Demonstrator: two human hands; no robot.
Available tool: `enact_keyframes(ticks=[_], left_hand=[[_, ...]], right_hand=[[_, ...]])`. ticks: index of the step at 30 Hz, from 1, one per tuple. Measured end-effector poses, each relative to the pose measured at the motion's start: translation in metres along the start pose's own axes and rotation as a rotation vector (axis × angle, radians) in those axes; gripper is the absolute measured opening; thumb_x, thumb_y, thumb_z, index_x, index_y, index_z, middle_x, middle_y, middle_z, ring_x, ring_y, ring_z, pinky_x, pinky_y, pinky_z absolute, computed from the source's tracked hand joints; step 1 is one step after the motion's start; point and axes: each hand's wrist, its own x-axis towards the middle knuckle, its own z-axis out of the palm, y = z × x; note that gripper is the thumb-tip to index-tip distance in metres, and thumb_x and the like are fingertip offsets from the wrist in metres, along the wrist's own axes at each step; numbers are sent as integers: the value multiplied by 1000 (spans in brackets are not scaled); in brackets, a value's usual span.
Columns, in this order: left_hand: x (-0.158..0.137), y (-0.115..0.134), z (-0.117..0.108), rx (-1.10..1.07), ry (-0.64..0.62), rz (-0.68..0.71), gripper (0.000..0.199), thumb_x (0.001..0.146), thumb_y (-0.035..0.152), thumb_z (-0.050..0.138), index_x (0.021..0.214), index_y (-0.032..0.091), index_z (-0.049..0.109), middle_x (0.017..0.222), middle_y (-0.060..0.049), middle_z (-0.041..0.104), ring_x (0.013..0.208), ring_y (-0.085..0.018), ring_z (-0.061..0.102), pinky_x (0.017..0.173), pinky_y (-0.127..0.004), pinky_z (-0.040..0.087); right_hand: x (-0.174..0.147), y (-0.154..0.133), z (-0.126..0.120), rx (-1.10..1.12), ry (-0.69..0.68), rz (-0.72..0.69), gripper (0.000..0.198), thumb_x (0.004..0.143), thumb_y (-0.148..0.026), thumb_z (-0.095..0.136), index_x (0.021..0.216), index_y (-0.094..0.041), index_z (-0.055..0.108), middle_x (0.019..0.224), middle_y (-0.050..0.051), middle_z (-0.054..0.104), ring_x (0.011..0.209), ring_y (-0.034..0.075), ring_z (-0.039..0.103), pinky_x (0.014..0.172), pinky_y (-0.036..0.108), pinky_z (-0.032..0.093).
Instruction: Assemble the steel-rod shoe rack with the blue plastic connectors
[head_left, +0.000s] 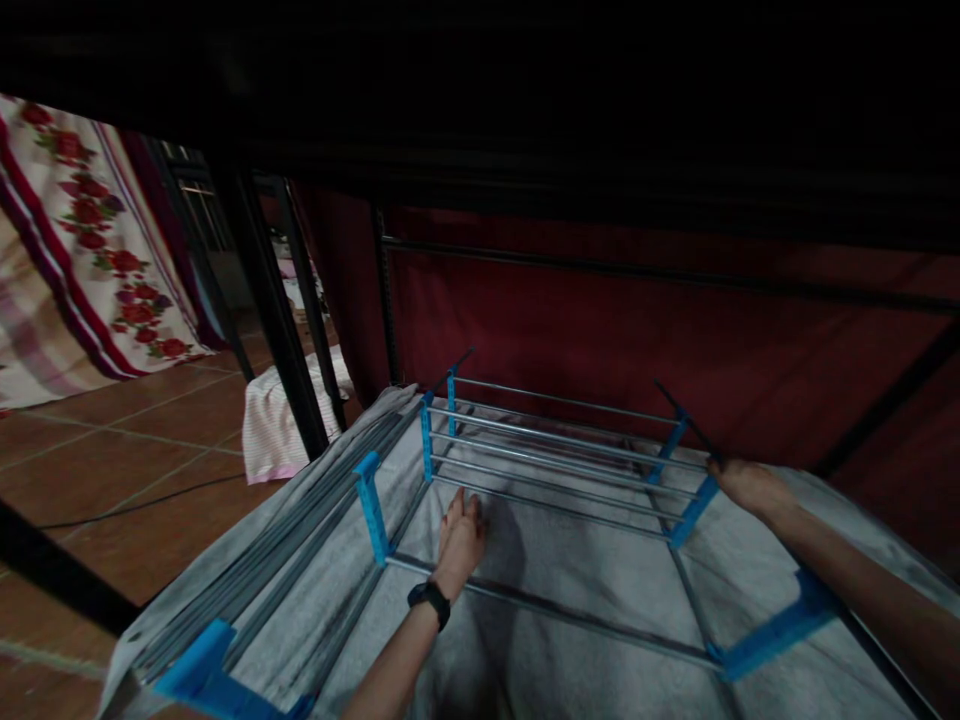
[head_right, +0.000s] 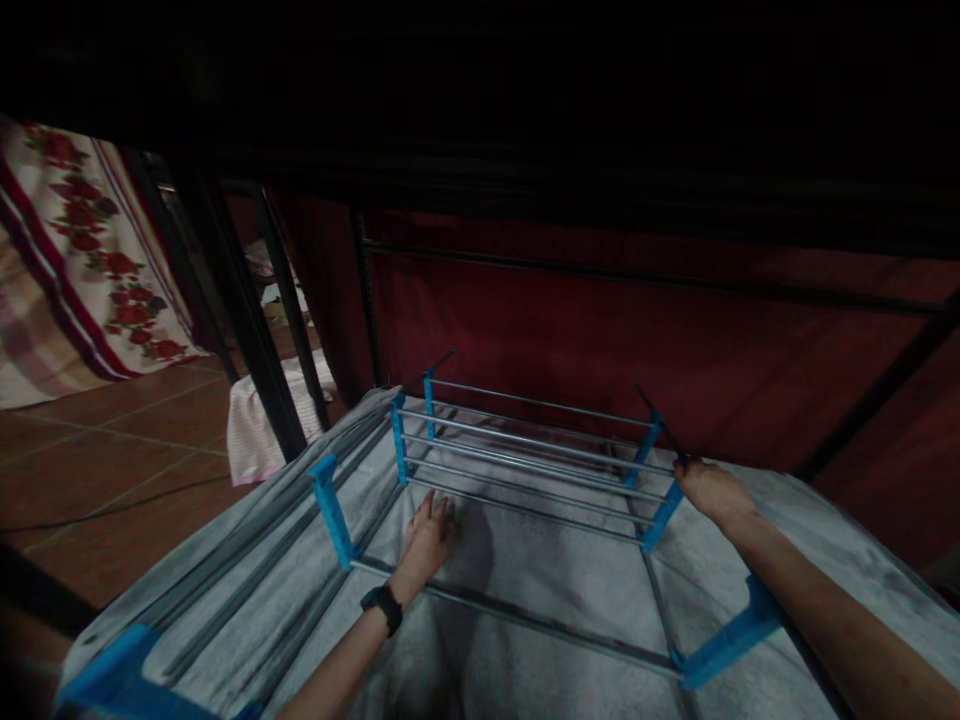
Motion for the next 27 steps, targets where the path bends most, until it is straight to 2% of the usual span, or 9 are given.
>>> enact_keyframes(ticks=[3,6,10,16,18,21,23,24,27], left_hand=[[-9,-8,12,19,-96,2,52,95,17,46,147,13,53,162,-19,42,146,-28,46,114,-38,43],[-16,-12,19,22,-229,41,48,101,24,41,146,14,55,161,-18,43,145,-28,47,116,-40,41],[-21,-10,23,63,-247,125,48,105,33,35,143,14,58,155,-17,51,142,-30,48,116,-44,39],[-18,-9,27,120,-232,218,45,101,27,43,141,14,58,152,-18,52,139,-33,49,114,-47,39],[-16,-7,27,141,-262,252,48,99,28,46,144,11,56,154,-20,49,140,-35,45,114,-49,37],[-14,-4,25,166,-307,284,54,99,30,48,148,8,51,156,-24,46,140,-39,44,113,-51,36],[-14,-2,23,166,-313,299,54,99,31,47,148,6,50,155,-25,45,138,-39,45,112,-52,36],[-14,-1,22,160,-310,307,54,100,31,46,147,6,50,154,-25,46,138,-38,45,112,-52,36],[-16,-3,21,135,-282,328,49,101,29,42,145,9,52,152,-22,48,137,-36,45,112,-50,35]], right_hand=[[-2,-3,-5,-61,-119,-13,45,104,-22,37,98,-1,76,90,31,73,83,29,76,74,36,49],[-3,-8,-12,-114,-200,3,43,104,-21,37,103,-1,75,100,32,73,94,33,75,82,39,51],[-2,-19,-22,-140,-274,72,41,102,-18,37,108,-1,73,109,32,72,103,35,73,86,42,51],[4,-35,-24,-144,-294,290,45,97,-10,31,113,-1,72,107,30,73,103,34,73,85,45,53],[1,-48,-22,-131,-197,331,43,96,-16,35,116,-1,70,110,30,71,105,36,71,86,48,54],[-19,-84,-8,45,111,247,45,96,-29,40,123,-5,66,121,28,67,116,36,65,97,51,52],[-45,-118,11,257,243,144,47,97,-32,37,131,-11,62,135,22,62,127,32,59,106,49,49],[-60,-135,24,353,258,108,48,96,-32,36,133,-14,61,142,19,59,132,30,56,109,47,47],[-110,-175,68,478,106,75,48,94,-30,37,133,-18,61,152,15,52,139,29,49,116,47,43]])
